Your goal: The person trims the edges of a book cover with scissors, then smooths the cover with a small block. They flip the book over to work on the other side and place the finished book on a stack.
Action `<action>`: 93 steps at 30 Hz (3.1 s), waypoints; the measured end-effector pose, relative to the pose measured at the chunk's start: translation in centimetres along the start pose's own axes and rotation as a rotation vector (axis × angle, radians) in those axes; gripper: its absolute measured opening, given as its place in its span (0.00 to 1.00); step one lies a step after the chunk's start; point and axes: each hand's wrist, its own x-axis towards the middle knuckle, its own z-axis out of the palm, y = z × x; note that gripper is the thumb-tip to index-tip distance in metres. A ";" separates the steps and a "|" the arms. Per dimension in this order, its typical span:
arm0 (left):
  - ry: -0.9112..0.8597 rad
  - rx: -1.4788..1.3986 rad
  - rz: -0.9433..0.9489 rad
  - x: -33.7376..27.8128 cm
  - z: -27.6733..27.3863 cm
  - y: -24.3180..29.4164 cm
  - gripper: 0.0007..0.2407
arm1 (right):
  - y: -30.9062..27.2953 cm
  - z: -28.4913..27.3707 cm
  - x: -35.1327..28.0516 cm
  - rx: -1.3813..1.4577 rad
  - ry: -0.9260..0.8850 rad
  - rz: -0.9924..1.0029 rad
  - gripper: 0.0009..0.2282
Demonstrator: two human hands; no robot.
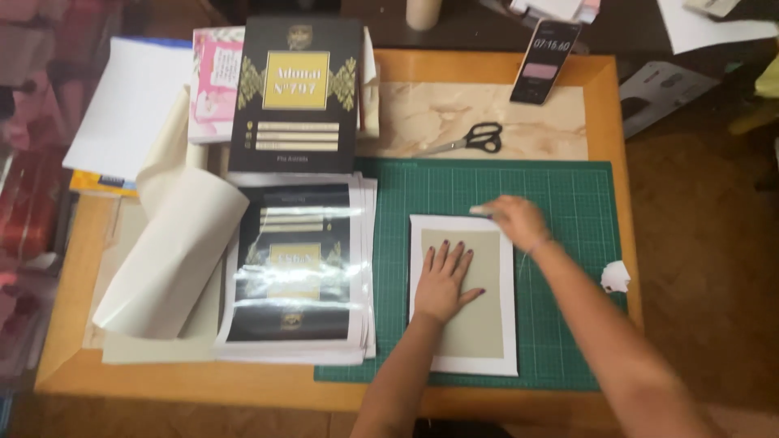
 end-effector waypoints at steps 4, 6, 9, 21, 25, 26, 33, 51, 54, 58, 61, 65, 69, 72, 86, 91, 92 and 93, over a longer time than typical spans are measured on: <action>-0.028 -0.009 0.004 -0.7 -0.1 0.3 0.34 | -1.6 1.8 4.3 -0.201 -0.073 -0.184 0.14; 0.019 0.008 -0.005 0.1 -0.3 0.0 0.34 | -4.6 3.7 5.7 -0.335 -0.080 -0.388 0.15; 0.014 0.024 -0.007 -0.4 0.2 0.0 0.34 | -2.4 5.5 4.1 -0.369 -0.114 -0.407 0.14; -0.010 0.039 -0.004 -0.4 0.4 0.0 0.35 | 9.6 -1.9 -1.0 -0.200 -0.178 0.184 0.18; -0.010 0.042 -0.004 -0.1 0.1 0.1 0.34 | 7.2 0.3 -0.1 -0.369 -0.031 0.185 0.14; -0.017 0.039 -0.006 -0.3 0.1 0.1 0.35 | 5.1 0.7 -0.3 -0.462 0.013 0.071 0.07; -0.009 0.045 -0.005 -0.4 0.1 0.2 0.34 | 0.3 4.9 -4.5 -0.529 0.047 -0.072 0.10; 0.199 -0.019 0.280 -0.4 4.1 -1.5 0.27 | -7.7 9.6 6.7 -0.165 0.028 -0.037 0.10; 0.179 -0.021 0.258 -0.3 4.6 -1.4 0.22 | -10.3 10.9 7.5 -0.167 0.006 -0.086 0.10; 0.125 -0.050 0.195 -0.7 10.0 -2.5 0.22 | -11.5 13.8 7.1 -0.093 -0.034 -0.049 0.11; 0.158 -0.153 0.217 -0.4 5.2 -2.2 0.24 | -11.9 13.4 6.9 -0.105 -0.036 -0.011 0.11; 0.152 -0.109 0.244 -0.5 3.5 -1.8 0.21 | -6.2 8.1 4.1 0.325 0.300 0.350 0.21; 0.091 -0.277 0.187 -0.5 2.4 -2.2 0.22 | 9.9 6.8 -1.4 0.270 0.527 0.569 0.24; 0.276 -0.277 0.028 -0.9 -1.7 -1.8 0.19 | 13.2 5.4 -3.7 0.150 0.423 0.638 0.28; 0.338 -0.417 -0.387 -3.9 -2.6 -1.2 0.26 | -3.5 7.9 -11.8 0.210 0.549 0.251 0.30; 0.237 -0.442 -0.362 -4.3 -1.9 -1.5 0.29 | -2.4 8.3 -10.1 0.613 0.542 0.303 0.34; 0.265 -0.518 -0.392 -4.1 -1.8 -1.8 0.29 | -2.2 8.1 -9.6 0.773 0.587 0.413 0.32; 0.293 -0.595 -0.420 -4.0 -1.6 -2.1 0.29 | -1.9 8.0 -9.1 0.934 0.627 0.523 0.31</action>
